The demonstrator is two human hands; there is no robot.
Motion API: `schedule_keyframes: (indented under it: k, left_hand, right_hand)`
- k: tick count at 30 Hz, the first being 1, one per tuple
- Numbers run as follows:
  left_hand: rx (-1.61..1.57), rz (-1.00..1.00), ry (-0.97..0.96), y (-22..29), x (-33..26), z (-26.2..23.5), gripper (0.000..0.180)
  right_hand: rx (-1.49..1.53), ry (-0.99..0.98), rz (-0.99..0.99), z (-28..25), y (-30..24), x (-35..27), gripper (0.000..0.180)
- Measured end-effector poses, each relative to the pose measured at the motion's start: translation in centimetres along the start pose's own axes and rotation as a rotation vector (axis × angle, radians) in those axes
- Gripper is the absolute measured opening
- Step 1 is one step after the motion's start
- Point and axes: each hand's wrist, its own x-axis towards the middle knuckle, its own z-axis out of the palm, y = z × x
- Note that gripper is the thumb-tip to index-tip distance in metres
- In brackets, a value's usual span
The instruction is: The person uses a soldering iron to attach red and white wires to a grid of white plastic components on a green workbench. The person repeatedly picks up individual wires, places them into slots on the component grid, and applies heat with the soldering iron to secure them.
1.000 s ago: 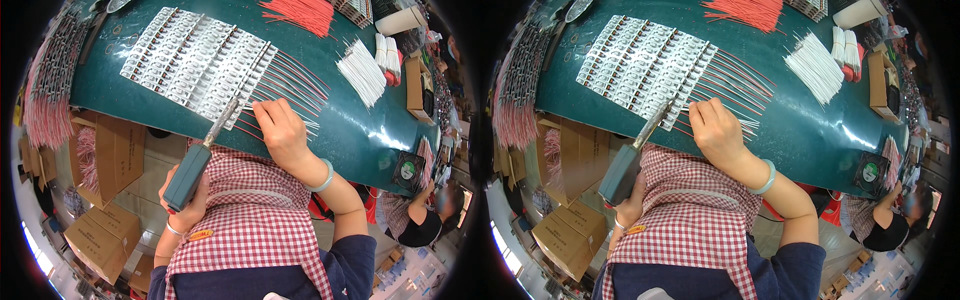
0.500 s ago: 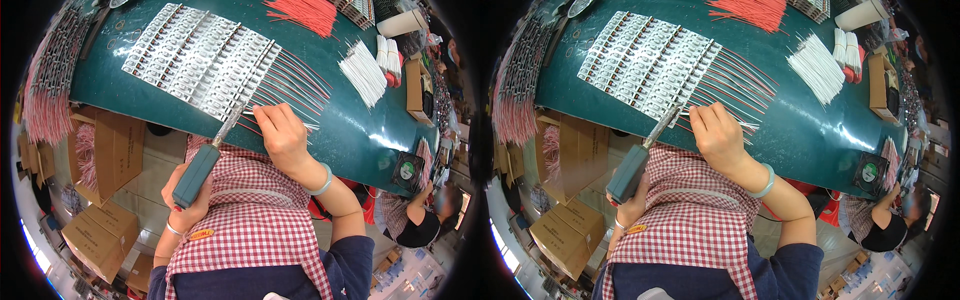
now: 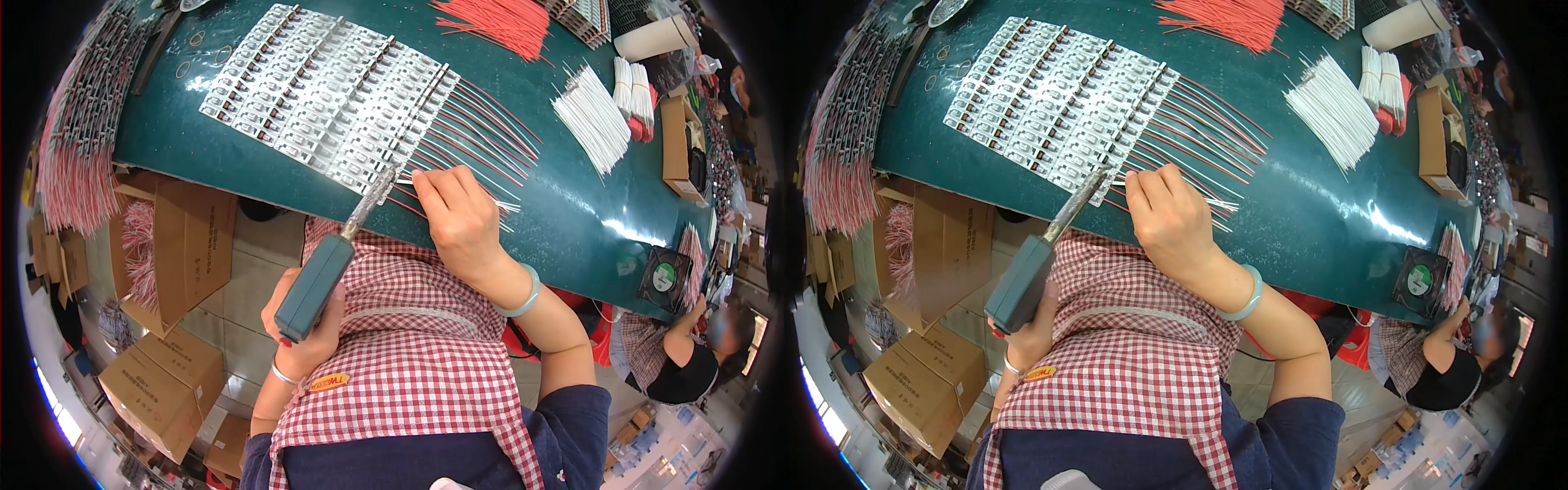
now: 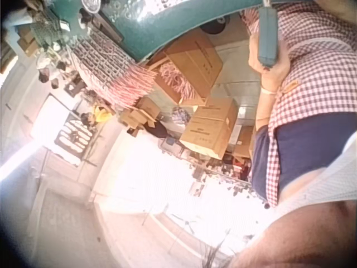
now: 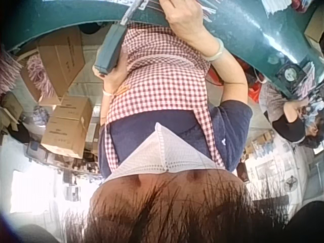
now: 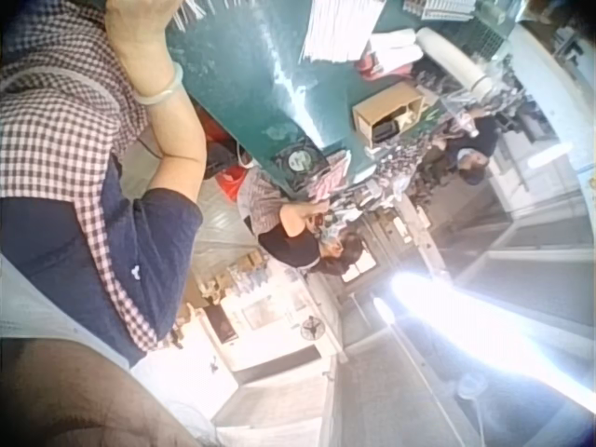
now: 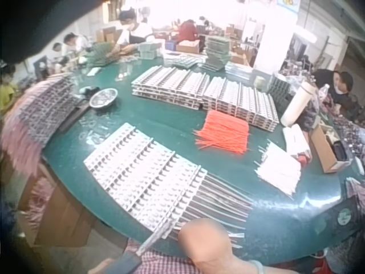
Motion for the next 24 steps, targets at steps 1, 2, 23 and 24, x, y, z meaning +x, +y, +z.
schedule_keyframes:
  k: [1,2,23,24]
  left_hand:
    - [-0.012,0.0,0.007,-0.2,-0.2,-0.1,0.02]
    - [-0.019,-0.003,0.011,-0.2,-0.3,-0.1,0.02]
    - [0.001,0.001,-0.04,-0.1,-0.6,-0.7,0.025]
    - [-0.001,0.003,-0.043,-0.2,-0.6,-0.7,0.025]
  right_hand:
    - [-0.002,0.003,0.0,0.0,0.0,0.0,0.032]
    - [-0.004,0.005,0.0,0.0,0.0,0.0,0.032]
    - [0.044,0.074,-0.023,0.6,-1.0,-0.5,0.031]
    - [0.035,0.066,-0.024,0.6,-1.0,-0.5,0.032]
